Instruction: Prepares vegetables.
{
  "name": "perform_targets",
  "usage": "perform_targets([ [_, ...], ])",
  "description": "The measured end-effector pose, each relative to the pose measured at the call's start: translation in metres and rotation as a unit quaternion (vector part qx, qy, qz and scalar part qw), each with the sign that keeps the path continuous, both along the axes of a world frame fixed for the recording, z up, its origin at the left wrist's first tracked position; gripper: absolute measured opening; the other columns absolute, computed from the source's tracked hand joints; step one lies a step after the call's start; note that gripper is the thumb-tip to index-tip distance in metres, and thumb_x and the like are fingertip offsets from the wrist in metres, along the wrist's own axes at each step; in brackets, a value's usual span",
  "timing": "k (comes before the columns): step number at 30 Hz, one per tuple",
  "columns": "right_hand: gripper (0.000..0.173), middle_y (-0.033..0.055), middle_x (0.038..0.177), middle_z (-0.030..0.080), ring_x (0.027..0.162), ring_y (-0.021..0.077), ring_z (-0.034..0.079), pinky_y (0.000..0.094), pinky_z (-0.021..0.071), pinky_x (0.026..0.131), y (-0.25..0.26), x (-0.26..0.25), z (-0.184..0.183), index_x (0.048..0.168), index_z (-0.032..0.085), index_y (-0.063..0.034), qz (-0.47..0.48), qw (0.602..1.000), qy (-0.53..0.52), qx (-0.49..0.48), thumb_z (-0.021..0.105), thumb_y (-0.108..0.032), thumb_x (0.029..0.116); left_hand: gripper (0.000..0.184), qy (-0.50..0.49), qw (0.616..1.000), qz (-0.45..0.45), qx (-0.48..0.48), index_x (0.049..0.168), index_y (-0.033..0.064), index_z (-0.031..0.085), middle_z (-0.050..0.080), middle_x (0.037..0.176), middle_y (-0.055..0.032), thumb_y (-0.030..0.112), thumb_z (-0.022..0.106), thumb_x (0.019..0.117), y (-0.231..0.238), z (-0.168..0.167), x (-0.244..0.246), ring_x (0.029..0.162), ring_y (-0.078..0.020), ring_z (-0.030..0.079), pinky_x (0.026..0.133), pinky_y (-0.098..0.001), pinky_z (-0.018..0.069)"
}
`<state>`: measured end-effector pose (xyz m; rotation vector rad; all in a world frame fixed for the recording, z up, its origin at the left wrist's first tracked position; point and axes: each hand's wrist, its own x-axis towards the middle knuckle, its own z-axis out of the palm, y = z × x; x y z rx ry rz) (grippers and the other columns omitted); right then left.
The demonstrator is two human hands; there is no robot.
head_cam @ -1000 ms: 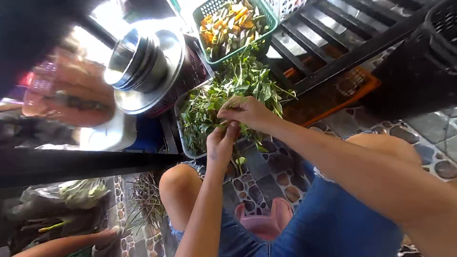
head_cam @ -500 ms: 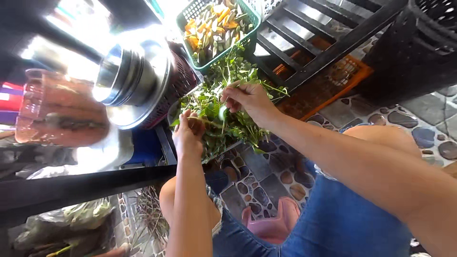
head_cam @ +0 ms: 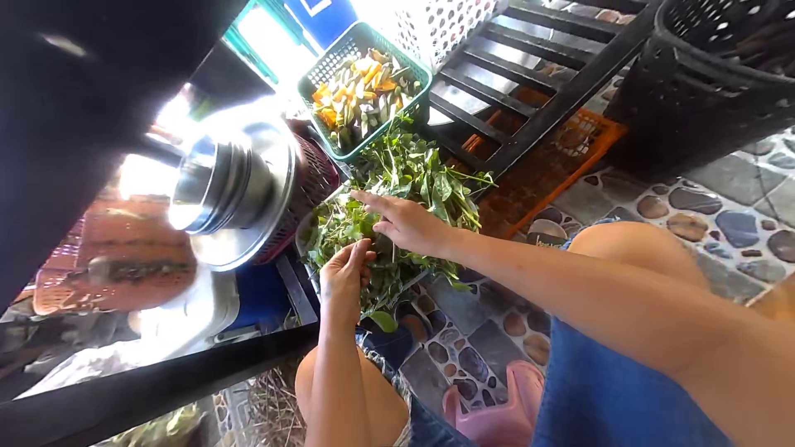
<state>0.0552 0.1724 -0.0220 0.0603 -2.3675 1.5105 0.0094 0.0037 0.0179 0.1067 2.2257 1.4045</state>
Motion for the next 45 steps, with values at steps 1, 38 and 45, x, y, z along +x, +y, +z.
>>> perform_targets([
  [1,0.053,0.0207,0.126,0.066,0.105,0.0323,0.069,0.0456,0.0561,0.093,0.0,-0.001,0.0,0.152,0.048,-0.0058,-0.014,1.0,0.016,0.0,0.056,0.003,0.1005,0.023,0.002,1.0,-0.014,0.0,0.113,0.0066,0.071,0.07,0.087,-0.0003,0.022,0.055,0.1067,-0.002,0.001,0.0,0.06,-0.0039,0.054,0.054,-0.0171,0.0436],
  [38,0.025,0.0166,0.099,0.071,0.092,0.0272,0.069,0.0441,0.0564,0.084,-0.028,0.013,0.001,0.113,0.072,0.0017,0.111,0.993,0.038,0.027,0.067,-0.018,0.0999,0.022,-0.004,0.913,0.224,0.34,0.108,0.022,0.061,0.065,0.083,0.0096,0.03,0.041,0.1114,0.007,-0.002,0.02,0.07,-0.0019,0.065,0.064,-0.0189,0.0568],
  [45,0.029,0.0097,0.071,0.06,0.067,0.0193,0.06,0.0366,0.0505,0.062,-0.031,0.009,0.009,0.08,0.066,0.0004,0.084,0.995,0.035,0.031,0.064,-0.019,0.1012,0.026,0.025,0.86,0.321,0.396,0.101,0.0225,0.052,0.056,0.071,0.0107,0.032,0.032,0.1128,0.0,-0.007,0.006,0.057,0.001,0.057,0.053,-0.0138,0.05],
])
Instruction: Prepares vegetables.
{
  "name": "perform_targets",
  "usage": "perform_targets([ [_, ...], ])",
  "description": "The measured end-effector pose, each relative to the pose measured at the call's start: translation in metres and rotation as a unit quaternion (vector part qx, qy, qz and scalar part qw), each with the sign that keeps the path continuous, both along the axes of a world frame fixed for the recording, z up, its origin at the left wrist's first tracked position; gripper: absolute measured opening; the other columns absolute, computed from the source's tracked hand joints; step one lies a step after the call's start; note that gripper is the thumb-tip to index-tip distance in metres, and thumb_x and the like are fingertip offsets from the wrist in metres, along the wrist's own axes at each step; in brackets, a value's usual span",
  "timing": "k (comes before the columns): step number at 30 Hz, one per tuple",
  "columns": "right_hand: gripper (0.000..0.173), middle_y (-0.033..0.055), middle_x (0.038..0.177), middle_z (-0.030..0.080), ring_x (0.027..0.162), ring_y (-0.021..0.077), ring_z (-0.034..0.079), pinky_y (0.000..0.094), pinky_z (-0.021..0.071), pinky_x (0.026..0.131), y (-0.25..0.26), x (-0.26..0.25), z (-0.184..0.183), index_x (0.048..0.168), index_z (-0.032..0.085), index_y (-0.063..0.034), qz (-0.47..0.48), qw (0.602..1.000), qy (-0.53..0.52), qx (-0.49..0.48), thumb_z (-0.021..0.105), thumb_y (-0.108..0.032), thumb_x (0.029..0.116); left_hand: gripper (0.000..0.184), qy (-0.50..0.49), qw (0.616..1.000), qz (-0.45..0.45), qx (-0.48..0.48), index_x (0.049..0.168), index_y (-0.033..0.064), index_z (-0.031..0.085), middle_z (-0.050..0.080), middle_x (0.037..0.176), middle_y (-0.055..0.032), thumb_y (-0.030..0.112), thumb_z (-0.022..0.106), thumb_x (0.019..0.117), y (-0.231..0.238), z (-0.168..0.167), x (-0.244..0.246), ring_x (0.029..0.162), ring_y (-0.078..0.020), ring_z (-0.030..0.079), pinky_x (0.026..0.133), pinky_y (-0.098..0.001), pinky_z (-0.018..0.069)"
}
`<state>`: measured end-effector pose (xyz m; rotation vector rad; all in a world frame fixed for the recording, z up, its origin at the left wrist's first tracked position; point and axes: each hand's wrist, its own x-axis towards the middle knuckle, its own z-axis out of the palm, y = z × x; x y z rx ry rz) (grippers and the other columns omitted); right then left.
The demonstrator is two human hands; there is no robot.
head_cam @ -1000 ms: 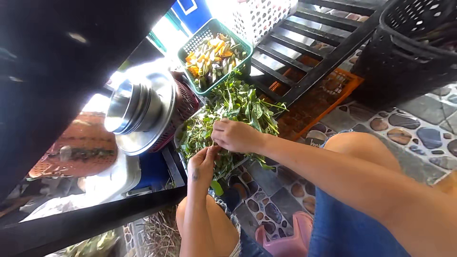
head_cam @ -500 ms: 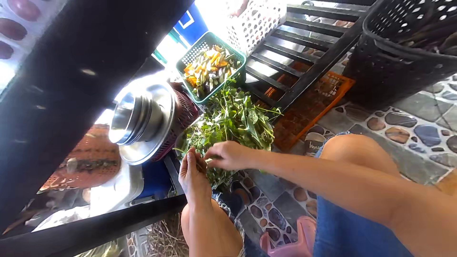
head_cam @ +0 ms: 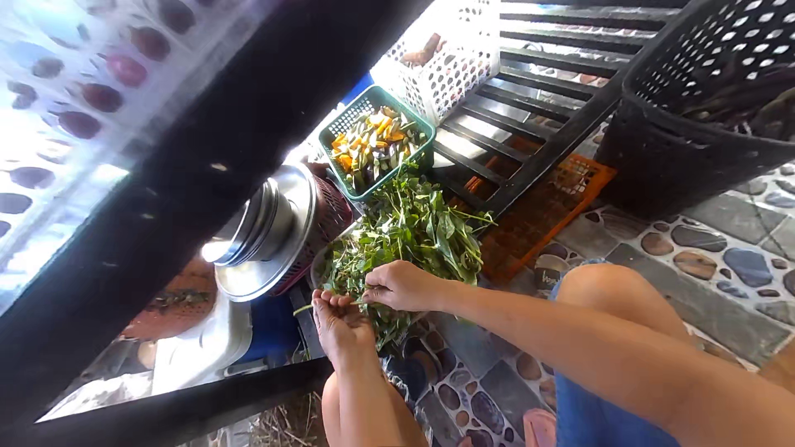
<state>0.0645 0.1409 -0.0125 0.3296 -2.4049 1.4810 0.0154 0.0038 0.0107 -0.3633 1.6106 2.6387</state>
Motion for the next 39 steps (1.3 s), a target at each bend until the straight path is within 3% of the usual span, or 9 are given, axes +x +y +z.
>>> perform_targets([
  [5,0.031,0.0109,0.084,0.062,0.073,0.0173,0.057,0.0352,0.0481,0.07,0.028,-0.009,0.01,0.104,0.067,0.0019,-0.013,0.971,-0.175,-0.163,0.053,-0.026,0.1084,0.021,0.048,0.996,0.035,-0.07,0.111,0.02,0.05,0.054,0.078,0.0091,0.027,0.029,0.1132,-0.045,-0.006,-0.03,0.054,-0.0001,0.053,0.052,-0.015,0.0486],
  [8,0.023,0.002,0.084,0.063,0.062,0.0054,0.052,0.0202,0.0443,0.058,0.019,-0.002,0.014,0.112,0.064,-0.0071,-0.041,0.88,-0.221,-0.419,0.051,-0.026,0.109,0.022,0.038,0.972,-0.125,-0.196,0.121,0.0124,0.057,0.062,0.086,0.0032,0.025,0.044,0.109,-0.046,-0.008,-0.019,0.056,-0.0009,0.053,0.052,-0.0154,0.0469],
  [13,0.018,0.0038,0.089,0.066,0.073,0.0101,0.063,0.0262,0.0541,0.071,0.006,-0.009,0.002,0.116,0.061,-0.0053,0.021,0.796,-0.246,-0.552,0.048,-0.017,0.1095,0.026,-0.015,0.934,-0.28,-0.222,0.128,0.0031,0.062,0.065,0.085,-0.0074,0.012,0.056,0.1035,-0.015,-0.027,0.013,0.054,-0.0063,0.05,0.049,-0.0198,0.0431],
  [20,0.02,0.0038,0.09,0.068,0.071,0.009,0.063,0.0242,0.0534,0.068,0.014,-0.009,-0.001,0.12,0.061,-0.0067,0.029,0.788,-0.26,-0.557,0.048,-0.018,0.1099,0.028,0.034,0.909,-0.312,-0.275,0.13,0.0036,0.062,0.067,0.09,-0.0073,0.015,0.054,0.1059,-0.014,-0.036,0.005,0.055,-0.0064,0.048,0.048,-0.0205,0.0392],
  [23,0.02,0.0034,0.09,0.065,0.072,0.0095,0.061,0.0248,0.053,0.069,0.016,-0.009,0.0,0.121,0.061,-0.0079,0.036,0.803,-0.25,-0.54,0.048,-0.019,0.1098,0.02,0.111,0.89,-0.283,-0.339,0.113,0.0007,0.069,0.068,0.089,-0.007,0.014,0.058,0.103,-0.018,-0.042,-0.005,0.064,-0.0099,0.057,0.054,-0.0241,0.0443],
  [28,0.015,0.0104,0.101,0.07,0.089,0.0173,0.068,0.0339,0.0576,0.082,0.017,-0.009,-0.002,0.11,0.074,-0.0039,-0.034,0.995,-0.064,-0.066,0.064,-0.011,0.1002,0.017,0.191,0.811,-0.214,-0.509,0.104,0.0067,0.075,0.072,0.107,-0.0067,0.021,0.067,0.0982,-0.023,-0.034,-0.012,0.104,-0.0171,0.067,0.094,-0.0405,0.0532],
  [32,0.01,0.0104,0.091,0.069,0.085,0.023,0.07,0.0384,0.0592,0.076,0.006,-0.005,-0.015,0.097,0.075,-0.0043,-0.06,0.987,0.048,0.143,0.066,-0.009,0.0934,0.017,0.175,0.741,-0.253,-0.596,0.098,0.0101,0.075,0.073,0.086,-0.0007,0.023,0.064,0.1012,-0.023,-0.022,-0.006,0.081,-0.0129,0.069,0.078,-0.0422,0.0561],
  [35,0.007,0.0094,0.084,0.068,0.079,0.023,0.069,0.0402,0.0585,0.071,0.002,-0.004,-0.022,0.09,0.074,-0.0037,-0.091,0.99,0.019,0.107,0.07,-0.01,0.0892,0.019,0.174,0.742,-0.275,-0.586,0.095,0.0089,0.074,0.072,0.079,0.0002,0.02,0.06,0.1019,-0.023,-0.029,0.0,0.075,-0.0119,0.07,0.075,-0.04,0.057],
  [39,0.016,0.0104,0.086,0.073,0.072,0.0214,0.069,0.0443,0.0585,0.07,0.01,-0.011,-0.006,0.1,0.076,-0.0051,-0.142,0.974,-0.129,-0.123,0.06,-0.009,0.0997,0.02,0.156,0.848,-0.265,-0.432,0.1,0.0032,0.073,0.075,0.088,-0.0045,0.016,0.059,0.1033,-0.016,-0.035,0.0,0.084,-0.0125,0.072,0.082,-0.0322,0.0586],
])
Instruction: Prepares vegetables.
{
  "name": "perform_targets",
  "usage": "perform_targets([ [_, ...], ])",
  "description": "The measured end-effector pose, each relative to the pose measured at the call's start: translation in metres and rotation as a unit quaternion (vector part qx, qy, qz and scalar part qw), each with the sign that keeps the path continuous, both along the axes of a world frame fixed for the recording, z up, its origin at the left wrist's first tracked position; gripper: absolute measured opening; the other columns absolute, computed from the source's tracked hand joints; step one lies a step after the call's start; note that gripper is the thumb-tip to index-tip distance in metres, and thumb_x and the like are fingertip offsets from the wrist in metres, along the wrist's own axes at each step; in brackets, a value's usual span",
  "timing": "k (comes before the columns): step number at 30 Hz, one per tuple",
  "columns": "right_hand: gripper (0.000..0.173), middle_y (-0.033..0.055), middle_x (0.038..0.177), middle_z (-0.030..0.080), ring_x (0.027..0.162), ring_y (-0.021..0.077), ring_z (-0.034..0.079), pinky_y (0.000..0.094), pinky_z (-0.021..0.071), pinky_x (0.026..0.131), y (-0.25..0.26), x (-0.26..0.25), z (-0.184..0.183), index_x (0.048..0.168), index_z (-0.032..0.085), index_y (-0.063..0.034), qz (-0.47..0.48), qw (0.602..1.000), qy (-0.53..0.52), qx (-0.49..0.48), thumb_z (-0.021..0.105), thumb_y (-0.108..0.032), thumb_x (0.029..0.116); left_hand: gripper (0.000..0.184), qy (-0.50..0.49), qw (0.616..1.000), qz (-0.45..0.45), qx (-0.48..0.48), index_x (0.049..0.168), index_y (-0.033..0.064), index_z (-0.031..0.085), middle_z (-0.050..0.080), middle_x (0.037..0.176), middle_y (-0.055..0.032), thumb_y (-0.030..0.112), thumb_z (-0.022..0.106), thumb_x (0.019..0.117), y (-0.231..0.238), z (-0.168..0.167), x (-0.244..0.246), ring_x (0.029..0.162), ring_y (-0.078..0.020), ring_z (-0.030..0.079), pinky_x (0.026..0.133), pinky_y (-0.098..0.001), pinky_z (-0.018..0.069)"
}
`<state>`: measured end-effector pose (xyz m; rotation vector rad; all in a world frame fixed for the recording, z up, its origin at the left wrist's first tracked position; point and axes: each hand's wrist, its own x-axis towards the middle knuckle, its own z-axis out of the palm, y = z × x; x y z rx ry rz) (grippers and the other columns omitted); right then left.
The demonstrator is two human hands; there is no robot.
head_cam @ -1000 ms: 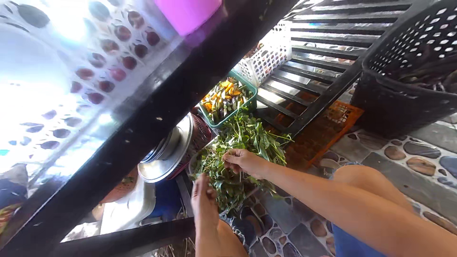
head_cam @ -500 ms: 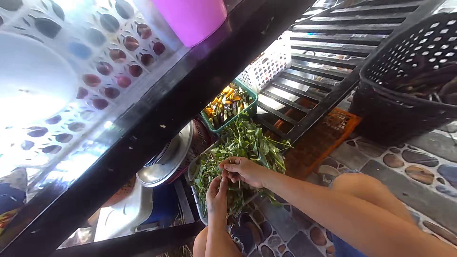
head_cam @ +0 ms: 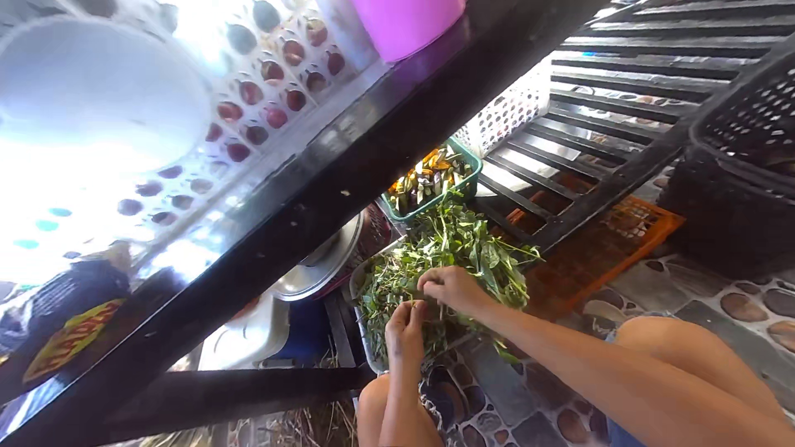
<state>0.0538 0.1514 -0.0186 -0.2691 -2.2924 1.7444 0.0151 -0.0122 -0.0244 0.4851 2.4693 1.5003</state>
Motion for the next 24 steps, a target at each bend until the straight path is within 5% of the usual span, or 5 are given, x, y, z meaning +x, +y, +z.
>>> perform_targets([
  [2,0.021,0.007,0.115,0.073,0.101,0.019,0.071,0.0412,0.0586,0.09,0.003,-0.005,0.002,0.117,0.075,-0.0094,0.001,0.998,0.052,0.03,0.064,-0.005,0.0996,0.026,0.0,1.0,0.028,-0.004,0.12,0.0095,0.073,0.075,0.112,-0.0029,0.025,0.057,0.1053,0.003,0.006,-0.008,0.104,-0.0131,0.07,0.096,-0.0381,0.0551],
  [5,0.062,0.0114,0.161,0.043,0.148,0.0385,0.04,0.0611,0.0362,0.116,0.005,-0.013,-0.005,0.153,0.051,-0.0171,0.045,0.98,0.102,0.165,0.068,-0.003,0.0947,0.048,-0.005,0.997,0.061,-0.045,0.151,0.0177,0.052,0.059,0.146,-0.0069,0.033,0.057,0.1055,0.005,0.024,-0.028,0.13,-0.0229,0.058,0.108,-0.0525,0.046],
  [8,0.058,0.021,0.156,0.046,0.144,0.0498,0.04,0.0708,0.0369,0.11,0.007,-0.021,-0.018,0.144,0.061,-0.0145,-0.014,0.966,0.119,0.228,0.075,-0.002,0.0891,0.065,0.0,0.993,0.09,-0.079,0.157,0.0166,0.041,0.052,0.147,-0.0184,0.035,0.066,0.0999,-0.004,0.039,-0.044,0.129,-0.0368,0.054,0.102,-0.0618,0.0459],
  [15,0.034,0.0215,0.135,0.062,0.123,0.0444,0.061,0.0652,0.0514,0.098,0.031,-0.022,-0.028,0.123,0.073,-0.0071,-0.013,0.964,0.123,0.236,0.075,-0.003,0.0895,0.028,0.012,0.991,0.104,-0.079,0.114,0.0063,0.073,0.074,0.089,-0.0024,0.024,0.053,0.1055,-0.147,-0.002,-0.029,0.081,-0.0112,0.069,0.08,-0.0344,0.0578],
  [24,0.024,0.0156,0.125,0.069,0.113,0.0399,0.067,0.0647,0.0537,0.09,0.039,-0.006,-0.052,0.113,0.077,-0.0118,0.007,0.959,0.128,0.255,0.069,-0.008,0.0907,0.032,-0.176,0.906,0.356,-0.144,0.129,0.0011,0.066,0.07,0.11,-0.0185,0.017,0.062,0.1018,-0.385,-0.078,-0.018,0.091,-0.0271,0.066,0.081,-0.047,0.053],
])
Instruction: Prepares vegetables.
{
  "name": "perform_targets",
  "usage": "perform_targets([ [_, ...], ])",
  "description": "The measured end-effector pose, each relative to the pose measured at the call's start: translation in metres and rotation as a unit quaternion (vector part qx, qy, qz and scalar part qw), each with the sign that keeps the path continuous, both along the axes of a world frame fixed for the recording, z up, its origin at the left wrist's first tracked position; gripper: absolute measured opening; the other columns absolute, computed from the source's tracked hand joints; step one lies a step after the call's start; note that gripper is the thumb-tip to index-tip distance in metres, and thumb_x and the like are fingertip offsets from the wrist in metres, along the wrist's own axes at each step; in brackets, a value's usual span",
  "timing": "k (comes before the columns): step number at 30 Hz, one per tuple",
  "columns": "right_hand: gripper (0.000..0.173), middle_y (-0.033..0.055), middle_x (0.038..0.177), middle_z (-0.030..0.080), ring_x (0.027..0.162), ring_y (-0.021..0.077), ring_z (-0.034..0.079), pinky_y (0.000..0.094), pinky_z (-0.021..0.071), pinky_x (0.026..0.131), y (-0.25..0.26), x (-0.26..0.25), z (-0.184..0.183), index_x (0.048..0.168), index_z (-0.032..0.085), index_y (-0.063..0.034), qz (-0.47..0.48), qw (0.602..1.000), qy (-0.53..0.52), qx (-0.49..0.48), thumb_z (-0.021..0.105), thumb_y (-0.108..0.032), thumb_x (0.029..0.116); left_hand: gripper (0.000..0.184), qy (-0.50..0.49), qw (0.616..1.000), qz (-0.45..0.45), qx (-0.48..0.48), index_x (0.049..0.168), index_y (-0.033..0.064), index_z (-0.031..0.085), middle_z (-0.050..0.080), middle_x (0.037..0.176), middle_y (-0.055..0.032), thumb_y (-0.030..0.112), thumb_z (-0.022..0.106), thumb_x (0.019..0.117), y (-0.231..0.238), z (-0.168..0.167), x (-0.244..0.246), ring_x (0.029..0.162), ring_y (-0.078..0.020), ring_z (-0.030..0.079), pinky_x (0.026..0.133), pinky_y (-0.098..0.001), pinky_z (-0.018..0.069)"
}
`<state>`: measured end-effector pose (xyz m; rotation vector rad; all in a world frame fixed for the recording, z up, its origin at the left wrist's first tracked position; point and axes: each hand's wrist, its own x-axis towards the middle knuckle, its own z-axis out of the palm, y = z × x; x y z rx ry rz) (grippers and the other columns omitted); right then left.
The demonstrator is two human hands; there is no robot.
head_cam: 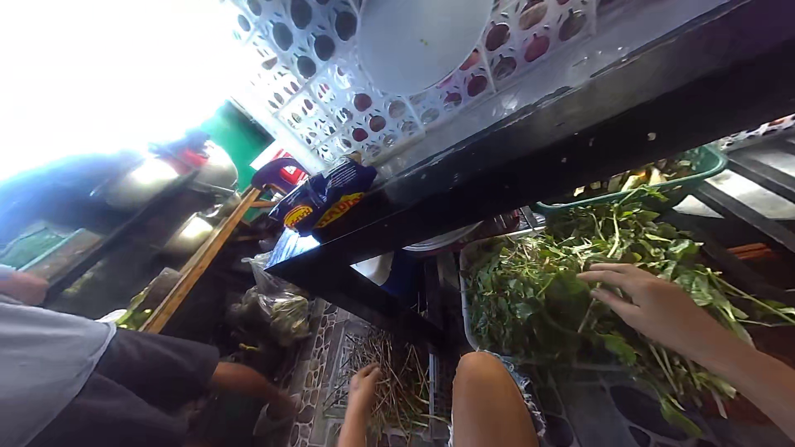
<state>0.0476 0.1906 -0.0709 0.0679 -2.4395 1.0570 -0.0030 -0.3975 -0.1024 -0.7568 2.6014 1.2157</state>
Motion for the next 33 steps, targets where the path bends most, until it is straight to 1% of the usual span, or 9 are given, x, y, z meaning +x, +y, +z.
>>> perform_targets([
  [1,0.024,0.0143,0.124,0.069,0.112,0.0387,0.067,0.0637,0.0542,0.09,0.002,0.001,-0.005,0.113,0.078,-0.0131,0.0,1.0,0.0,0.002,0.067,-0.012,0.0915,0.037,0.029,0.999,0.022,-0.009,0.134,0.0008,0.062,0.068,0.112,-0.0199,0.019,0.063,0.1018,-0.018,0.002,-0.011,0.09,-0.0278,0.065,0.079,-0.0471,0.0533],
  [5,0.024,0.0149,0.122,0.07,0.113,0.0395,0.066,0.0639,0.0534,0.091,0.002,0.008,-0.006,0.112,0.078,-0.0132,-0.001,1.0,-0.004,0.007,0.067,-0.014,0.0908,0.058,0.077,0.995,0.054,-0.034,0.147,-0.0033,0.049,0.053,0.145,-0.0272,0.025,0.067,0.1,-0.063,0.035,-0.044,0.135,-0.0414,0.051,0.111,-0.0596,0.0389],
  [9,0.023,0.0164,0.124,0.07,0.115,0.0402,0.066,0.0638,0.0533,0.094,0.009,0.012,0.011,0.113,0.078,-0.0115,-0.029,0.999,-0.036,0.021,0.072,-0.008,0.0914,0.038,0.034,0.996,-0.059,-0.052,0.134,0.0031,0.063,0.066,0.128,-0.022,0.026,0.059,0.1046,-0.008,0.072,-0.037,0.112,-0.0382,0.065,0.093,-0.0588,0.0511],
  [12,0.021,0.0146,0.126,0.069,0.117,0.0363,0.066,0.0604,0.0527,0.097,0.017,0.013,0.036,0.116,0.077,-0.0101,-0.071,0.99,-0.121,-0.002,0.068,-0.01,0.0972,0.041,-0.011,0.986,-0.161,-0.036,0.129,0.0008,0.064,0.073,0.11,-0.016,0.033,0.057,0.1048,0.096,0.102,-0.004,0.095,-0.0288,0.071,0.084,-0.0517,0.0575],
  [17,0.024,0.0146,0.125,0.069,0.116,0.0338,0.066,0.057,0.0514,0.099,0.033,0.015,0.068,0.122,0.074,-0.0109,-0.14,0.966,-0.201,-0.084,0.058,-0.013,0.1035,0.095,-0.031,0.983,-0.148,-0.1,0.152,-0.007,0.023,0.073,0.106,-0.0171,0.053,0.067,0.0942,0.235,0.122,0.035,0.096,-0.0283,0.073,0.087,-0.0531,0.057],
  [19,0.026,0.0144,0.126,0.068,0.115,0.0328,0.066,0.0556,0.0518,0.099,0.042,0.016,0.069,0.125,0.073,-0.0133,-0.156,0.956,-0.227,-0.098,0.056,-0.017,0.1047,0.078,0.027,0.959,-0.269,-0.083,0.157,-0.0025,0.031,0.072,0.116,-0.0194,0.039,0.064,0.0999,0.26,0.123,0.037,0.107,-0.032,0.071,0.098,-0.0564,0.0531],
  [21,0.027,0.014,0.125,0.068,0.113,0.0326,0.066,0.0555,0.0522,0.098,0.047,0.016,0.072,0.126,0.072,-0.0138,-0.163,0.949,-0.25,-0.104,0.056,-0.018,0.1049,0.051,0.089,0.928,-0.356,-0.071,0.142,0.0019,0.057,0.072,0.118,-0.0171,0.03,0.064,0.1,0.299,0.121,0.032,0.109,-0.0319,0.07,0.1,-0.0574,0.0519],
  [24,0.028,0.0146,0.128,0.067,0.114,0.0334,0.066,0.0569,0.0516,0.098,0.044,0.018,0.072,0.127,0.071,-0.0135,-0.147,0.945,-0.27,-0.113,0.056,-0.019,0.105,0.026,0.174,0.885,-0.419,-0.103,0.12,0.0119,0.075,0.075,0.113,-0.0076,0.024,0.065,0.0994,0.377,0.12,0.023,0.107,-0.0235,0.07,0.096,-0.0511,0.0541],
  [33,0.031,0.0131,0.131,0.066,0.121,0.03,0.063,0.0507,0.0495,0.103,0.045,0.021,0.082,0.131,0.07,-0.0173,-0.131,0.94,-0.296,-0.11,0.053,-0.02,0.1049,0.033,0.014,0.839,-0.478,-0.261,0.125,0.0149,0.07,0.068,0.129,-0.0104,0.033,0.054,0.1029,0.508,0.082,-0.02,0.123,-0.0295,0.063,0.1,-0.0571,0.05],
])
